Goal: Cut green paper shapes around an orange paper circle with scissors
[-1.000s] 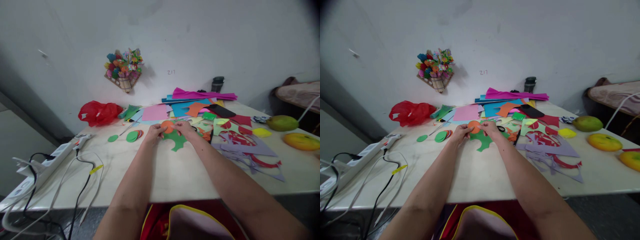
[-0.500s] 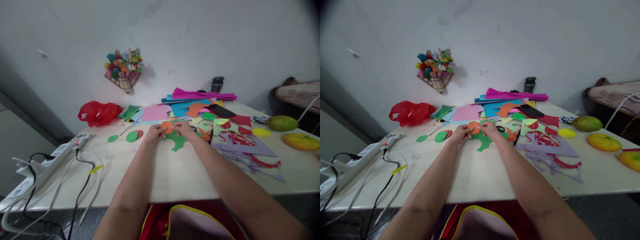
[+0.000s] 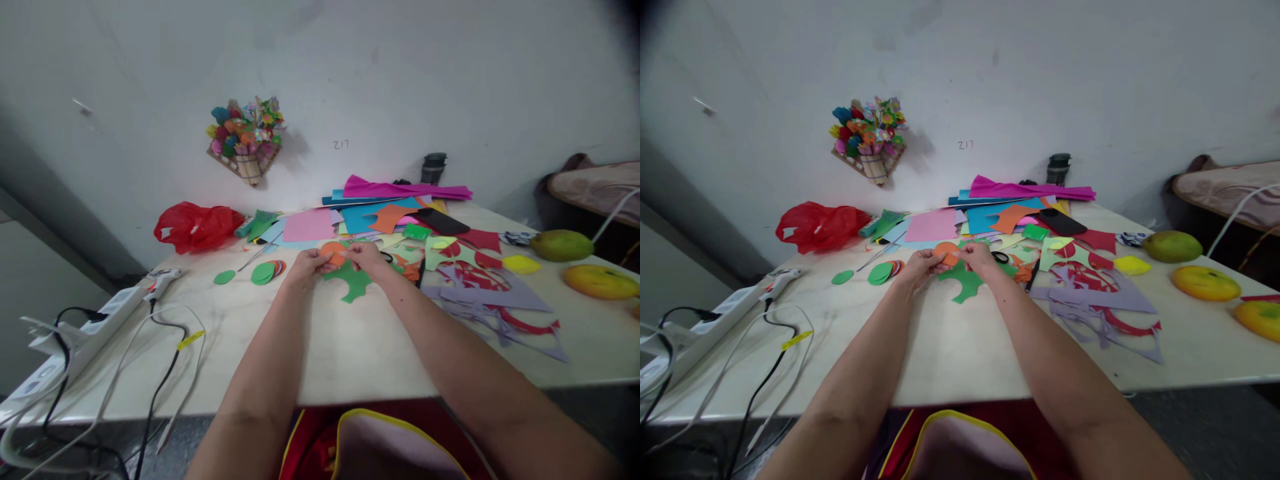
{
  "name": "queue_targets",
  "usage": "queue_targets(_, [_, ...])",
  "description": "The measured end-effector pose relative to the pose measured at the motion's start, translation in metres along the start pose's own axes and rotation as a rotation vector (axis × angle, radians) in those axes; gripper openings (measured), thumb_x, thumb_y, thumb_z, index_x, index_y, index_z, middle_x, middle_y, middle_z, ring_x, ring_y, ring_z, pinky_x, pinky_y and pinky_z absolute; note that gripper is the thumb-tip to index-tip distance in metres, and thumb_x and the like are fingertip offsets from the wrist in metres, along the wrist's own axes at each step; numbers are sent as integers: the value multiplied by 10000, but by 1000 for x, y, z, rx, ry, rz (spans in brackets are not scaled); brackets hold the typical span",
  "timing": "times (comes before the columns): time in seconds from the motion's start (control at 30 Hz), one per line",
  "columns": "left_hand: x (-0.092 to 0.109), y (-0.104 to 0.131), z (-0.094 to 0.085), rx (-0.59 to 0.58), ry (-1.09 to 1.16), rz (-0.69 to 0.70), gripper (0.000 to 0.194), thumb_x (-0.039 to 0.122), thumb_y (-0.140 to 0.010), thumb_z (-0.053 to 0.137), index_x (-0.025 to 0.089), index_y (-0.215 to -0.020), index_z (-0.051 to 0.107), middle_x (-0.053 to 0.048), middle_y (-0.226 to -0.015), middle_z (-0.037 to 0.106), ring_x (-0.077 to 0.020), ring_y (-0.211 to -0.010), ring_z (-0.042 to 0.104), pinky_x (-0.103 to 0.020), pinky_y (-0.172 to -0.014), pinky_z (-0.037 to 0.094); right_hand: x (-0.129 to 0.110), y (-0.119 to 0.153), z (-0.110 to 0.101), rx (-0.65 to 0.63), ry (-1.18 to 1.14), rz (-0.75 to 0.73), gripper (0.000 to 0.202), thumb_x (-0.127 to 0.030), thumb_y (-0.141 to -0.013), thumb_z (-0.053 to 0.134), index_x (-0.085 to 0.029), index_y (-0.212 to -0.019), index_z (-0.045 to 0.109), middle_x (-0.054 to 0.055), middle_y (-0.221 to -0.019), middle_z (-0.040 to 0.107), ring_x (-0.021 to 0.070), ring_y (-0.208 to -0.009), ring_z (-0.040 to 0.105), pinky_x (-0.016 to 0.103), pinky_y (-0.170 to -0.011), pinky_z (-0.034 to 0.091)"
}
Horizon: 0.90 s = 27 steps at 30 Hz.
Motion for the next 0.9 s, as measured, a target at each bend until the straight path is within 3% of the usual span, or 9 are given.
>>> queue_targets(0.23, [1, 2, 1, -7, -51, -18, 324, 324, -710, 858, 96, -717, 627, -106, -570, 694, -154, -482, 661, -193, -457, 467, 1, 0, 0, 0, 19, 4, 350, -385, -663, 777, -223, -533, 495, -64, -315, 433, 86, -310, 361, 220, -358, 281])
queue_targets(0.5, [2, 4, 6, -24, -80, -19, 315, 317, -715, 853, 91, -714, 635, -84, -524, 667, -144, -441, 642, -178, -412, 444, 6, -2, 1, -87, 0, -19, 407, -472, -630, 795, -218, -544, 489, -74, -341, 423, 84, -326, 368, 219, -366, 266])
queue_targets(0.9, [0, 3, 7, -25, -74, -13, 293, 343, -779, 799, 88, -815, 660, -79, -604, 701, -166, -516, 688, -196, -456, 492, 3, -1, -1, 4, 123, -36, 538, -580, -679, 753, -227, -517, 380, -85, -340, 340, 82, -332, 352, 219, -379, 229])
Point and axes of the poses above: each hand's wrist, its own y-axis away from the middle knuckle, its own z-axis out of the palm, x = y × z, the point moved 2 cm from there along -y, towards the middle knuckle
